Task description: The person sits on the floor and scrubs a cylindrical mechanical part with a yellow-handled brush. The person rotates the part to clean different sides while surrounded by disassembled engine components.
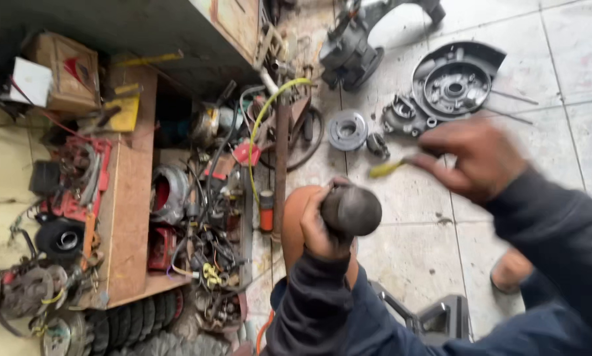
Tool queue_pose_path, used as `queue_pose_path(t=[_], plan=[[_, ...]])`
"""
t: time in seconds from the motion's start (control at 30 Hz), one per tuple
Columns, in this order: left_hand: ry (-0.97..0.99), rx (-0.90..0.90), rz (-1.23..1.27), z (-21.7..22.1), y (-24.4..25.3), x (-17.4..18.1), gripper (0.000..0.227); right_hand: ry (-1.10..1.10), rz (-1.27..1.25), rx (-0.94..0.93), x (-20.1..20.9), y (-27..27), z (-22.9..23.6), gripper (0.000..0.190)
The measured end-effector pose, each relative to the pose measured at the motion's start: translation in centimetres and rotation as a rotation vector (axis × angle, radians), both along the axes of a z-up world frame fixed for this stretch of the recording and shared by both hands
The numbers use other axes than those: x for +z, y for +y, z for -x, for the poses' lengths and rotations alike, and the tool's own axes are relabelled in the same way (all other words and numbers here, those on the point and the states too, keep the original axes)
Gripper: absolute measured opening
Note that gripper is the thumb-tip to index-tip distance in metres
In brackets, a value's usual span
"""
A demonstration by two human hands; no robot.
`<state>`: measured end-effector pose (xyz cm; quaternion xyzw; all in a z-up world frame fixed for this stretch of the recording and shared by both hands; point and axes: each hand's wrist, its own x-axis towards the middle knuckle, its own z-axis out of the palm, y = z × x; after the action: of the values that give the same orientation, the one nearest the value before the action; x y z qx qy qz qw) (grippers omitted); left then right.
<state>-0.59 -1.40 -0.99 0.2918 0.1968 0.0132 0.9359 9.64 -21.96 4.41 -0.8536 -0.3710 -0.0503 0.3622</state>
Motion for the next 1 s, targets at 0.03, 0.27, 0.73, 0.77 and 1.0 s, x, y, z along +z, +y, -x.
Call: queue_pose_path(t=[0.03, 0.27, 0.73, 0.77, 1.0], plan=[[-0.015, -0.008, -0.005, -0.3, 0.1, -0.1, 0.031, -0.015, -0.005, -0.008, 0.4, -0.8, -0.4, 0.028], [-0.010, 0.073, 0.429, 0.0, 0.7, -2.5, 0.036, 0.614, -0.031, -0.466, 4.8, -1.3, 3.8, 0.024], [-0.061, 0.271, 0.613, -0.7, -3.1, -0.1, 0.013, 0.414, 0.066, -0.866, 5.4, 1.9, 20.3, 0.037], [-0.054, 0.230, 0.513, -0.6, -3.3, -0.2, 0.026, 0.307, 0.074, -0.703, 5.5, 1.8, 20.2, 0.039], [-0.137, 0.262, 0.226, -0.8, -4.6, 0.7, 0.046, 0.048, 0.023, -0.365, 5.4, 1.4, 16.9, 0.049]])
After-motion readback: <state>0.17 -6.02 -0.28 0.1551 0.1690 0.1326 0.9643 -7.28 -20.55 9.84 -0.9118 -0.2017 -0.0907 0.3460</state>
